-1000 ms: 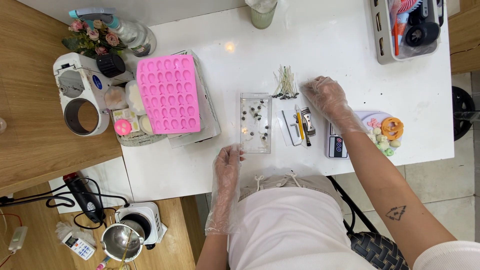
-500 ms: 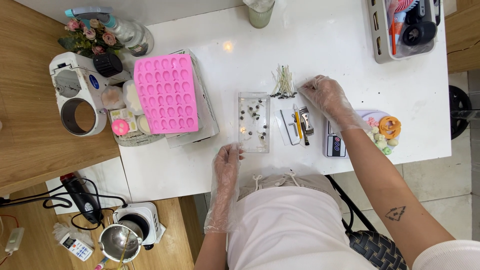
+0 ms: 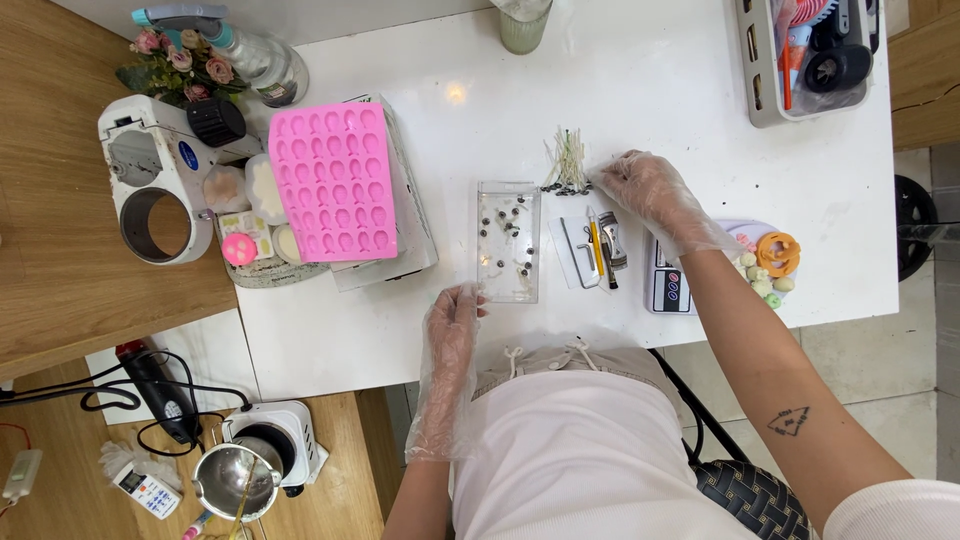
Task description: Attaching metal tabs to candle wicks at a studio workbench.
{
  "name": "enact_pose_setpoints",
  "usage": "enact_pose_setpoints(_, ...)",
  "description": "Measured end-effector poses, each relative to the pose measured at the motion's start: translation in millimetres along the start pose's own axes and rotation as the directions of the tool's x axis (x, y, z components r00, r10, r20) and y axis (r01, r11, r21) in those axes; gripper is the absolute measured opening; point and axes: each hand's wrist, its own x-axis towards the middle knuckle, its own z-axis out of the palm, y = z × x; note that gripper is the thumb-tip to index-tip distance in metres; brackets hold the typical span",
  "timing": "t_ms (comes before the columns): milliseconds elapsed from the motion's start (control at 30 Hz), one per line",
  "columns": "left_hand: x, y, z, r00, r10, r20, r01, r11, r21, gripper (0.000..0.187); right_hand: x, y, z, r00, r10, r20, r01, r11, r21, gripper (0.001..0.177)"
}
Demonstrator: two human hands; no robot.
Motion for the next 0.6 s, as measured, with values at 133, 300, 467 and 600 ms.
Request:
enact_pose_setpoints(133, -1, 4, 1, 1.000, 0.002, 0.003, -0.002, 1.000, -0.008, 0.022, 11, 16, 9, 1.000, 0.008, -0.025, -0.008, 1.000, 0.016, 0.036)
enact_pose_setpoints(300, 1, 0, 0, 1.000, -0.002, 0.001, 0.002, 1.000, -0.021, 0.021, 2, 9, 4, 0.999, 0.033, -0.040, -0.029, 0.994, 0.106, 0.042)
enact_pose_setpoints(467, 2, -2, 0, 1.000, -0.004, -0.003, 0.003, 1.000, -0.025, 0.022, -3, 7, 10, 0.990, 0.130, -0.059, -0.074, 0.819, 0.569, 0.045)
enact_pose_setpoints(600, -3, 8, 0, 1.000, -0.030, 0.000, 0.030, 0.999, 0.013, 0.023, -20, -17, 1, 0.976, 0.218, -0.027, -0.140, 0.711, 0.689, 0.046)
